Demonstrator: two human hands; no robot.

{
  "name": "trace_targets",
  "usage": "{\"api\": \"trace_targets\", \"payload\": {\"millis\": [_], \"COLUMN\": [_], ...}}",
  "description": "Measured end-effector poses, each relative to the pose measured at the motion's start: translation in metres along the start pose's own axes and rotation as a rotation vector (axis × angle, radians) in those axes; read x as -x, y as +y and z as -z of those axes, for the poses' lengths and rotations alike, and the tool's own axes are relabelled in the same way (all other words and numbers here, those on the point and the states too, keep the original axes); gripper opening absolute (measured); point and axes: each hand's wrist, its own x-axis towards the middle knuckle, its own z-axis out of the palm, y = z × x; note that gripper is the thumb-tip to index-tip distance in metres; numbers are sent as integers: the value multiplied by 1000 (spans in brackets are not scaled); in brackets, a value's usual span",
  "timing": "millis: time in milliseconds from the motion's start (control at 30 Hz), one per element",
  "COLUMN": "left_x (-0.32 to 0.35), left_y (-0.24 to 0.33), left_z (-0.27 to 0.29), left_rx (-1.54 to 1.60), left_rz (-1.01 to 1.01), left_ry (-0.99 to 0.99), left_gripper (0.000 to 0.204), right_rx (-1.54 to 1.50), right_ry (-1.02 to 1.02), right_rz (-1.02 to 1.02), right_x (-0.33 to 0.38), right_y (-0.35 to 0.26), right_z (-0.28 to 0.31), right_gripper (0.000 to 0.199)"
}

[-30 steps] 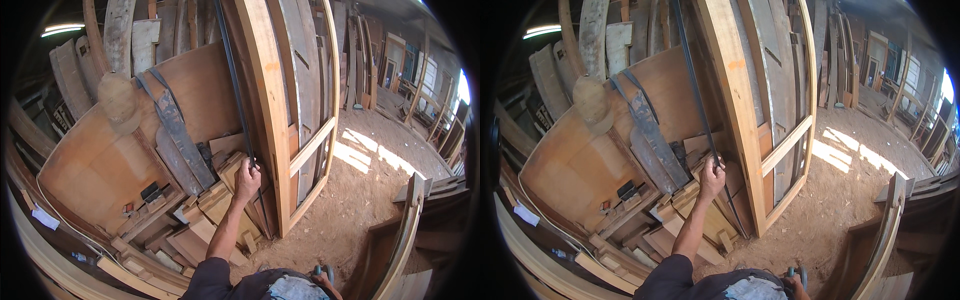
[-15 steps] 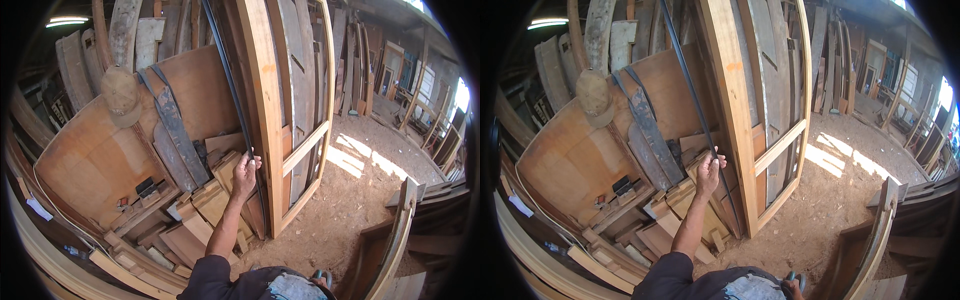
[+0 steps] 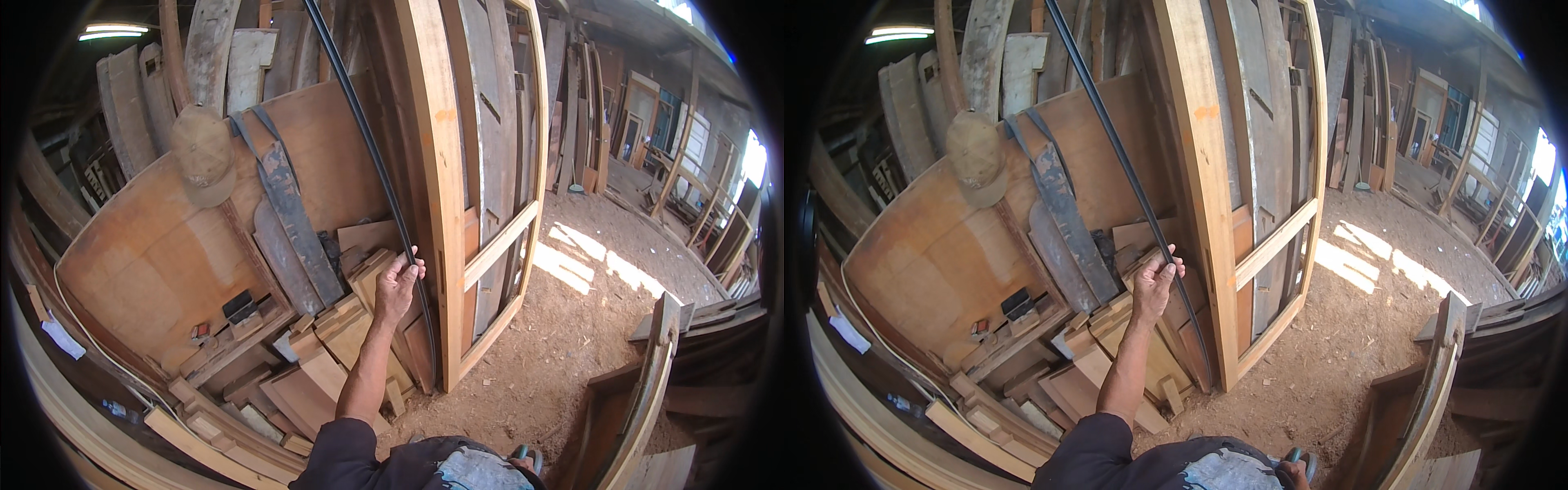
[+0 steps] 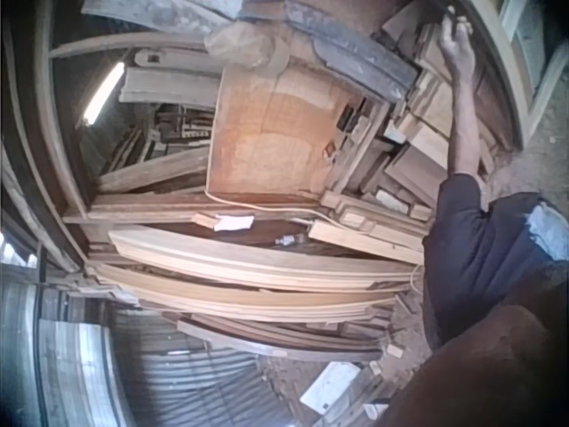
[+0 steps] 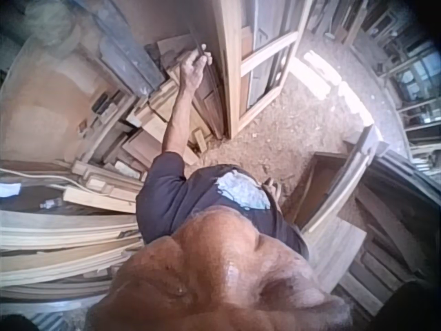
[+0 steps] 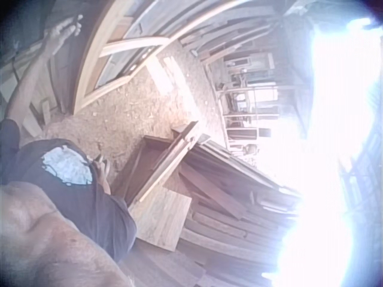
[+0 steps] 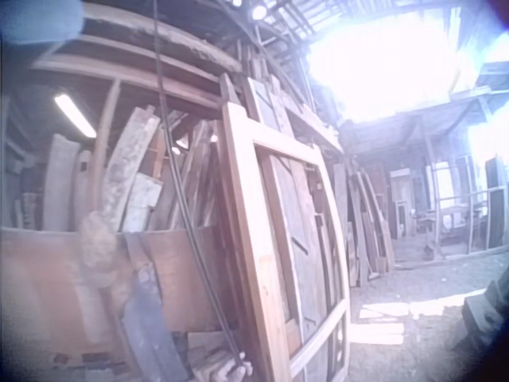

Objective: The person measures a wooden beam with a tape measure and cuts it using a circular saw. They then move several wooden boards and measure a smaller piece of wood.

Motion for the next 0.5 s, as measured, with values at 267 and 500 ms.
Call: {"api": "trace_targets", "payload": {"millis": [267,500], "left_x": [-1,-1], "left_y": [0,0], "left_z": [14,18], "left_rx": [-25,-167], "left_rz": [35,-66], "left_ry": [74,101], "left_gripper": [30,17], "right_rx": [54,87], "right_ry": [1,1], "right_rz": [68,108], "right_x": [12,18], "right_y": [-17,-25], "right_z": [-1,-1], "right_gripper": [33,32]}}
